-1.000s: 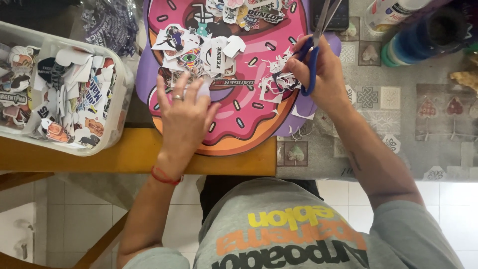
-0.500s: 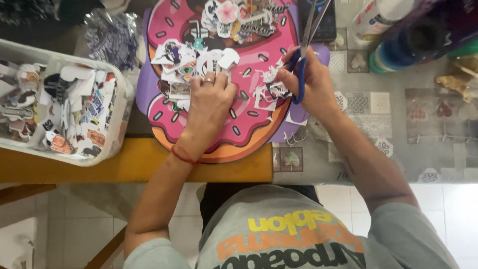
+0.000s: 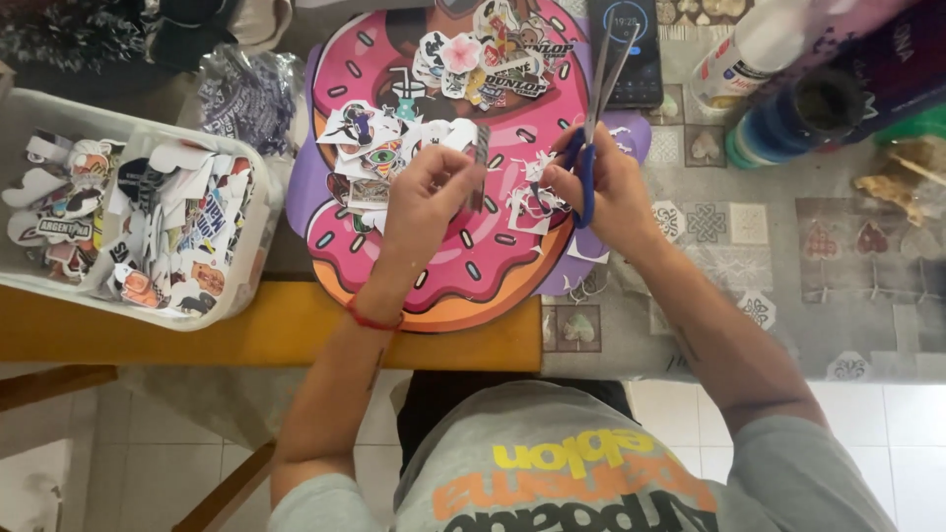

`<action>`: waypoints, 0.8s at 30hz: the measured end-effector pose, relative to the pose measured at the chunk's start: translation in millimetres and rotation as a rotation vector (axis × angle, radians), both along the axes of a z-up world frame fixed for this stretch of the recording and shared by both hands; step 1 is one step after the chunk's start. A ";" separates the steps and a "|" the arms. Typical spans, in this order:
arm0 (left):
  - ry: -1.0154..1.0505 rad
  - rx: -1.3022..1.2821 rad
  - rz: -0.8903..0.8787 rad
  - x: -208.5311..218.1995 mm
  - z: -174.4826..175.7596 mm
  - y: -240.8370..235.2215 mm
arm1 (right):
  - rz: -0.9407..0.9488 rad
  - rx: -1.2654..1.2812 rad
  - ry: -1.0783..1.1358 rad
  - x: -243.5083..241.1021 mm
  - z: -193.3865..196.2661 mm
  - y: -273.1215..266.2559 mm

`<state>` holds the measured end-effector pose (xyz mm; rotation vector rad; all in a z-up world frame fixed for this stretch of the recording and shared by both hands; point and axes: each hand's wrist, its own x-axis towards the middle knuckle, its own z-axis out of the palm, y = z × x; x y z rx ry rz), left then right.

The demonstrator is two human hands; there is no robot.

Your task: Trimming the edges of pre-printed stickers using scissors to prepare them for use.

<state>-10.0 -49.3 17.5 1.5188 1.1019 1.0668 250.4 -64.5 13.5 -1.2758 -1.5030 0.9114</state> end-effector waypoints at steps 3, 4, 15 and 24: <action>-0.330 -0.179 0.058 13.7 -11.3 9.9 | -0.007 -0.015 0.038 -1.5 -2.2 -0.2; -0.330 -0.178 0.056 17.5 -6.9 10.4 | -0.009 -0.015 0.038 -0.4 -3.7 0.2; -0.630 -0.295 0.060 34.9 -9.3 14.9 | 0.022 0.025 0.046 -0.1 6.5 -3.4; -0.650 -0.314 -0.002 42.7 -15.8 11.1 | 0.015 0.065 0.075 -4.0 7.8 -5.3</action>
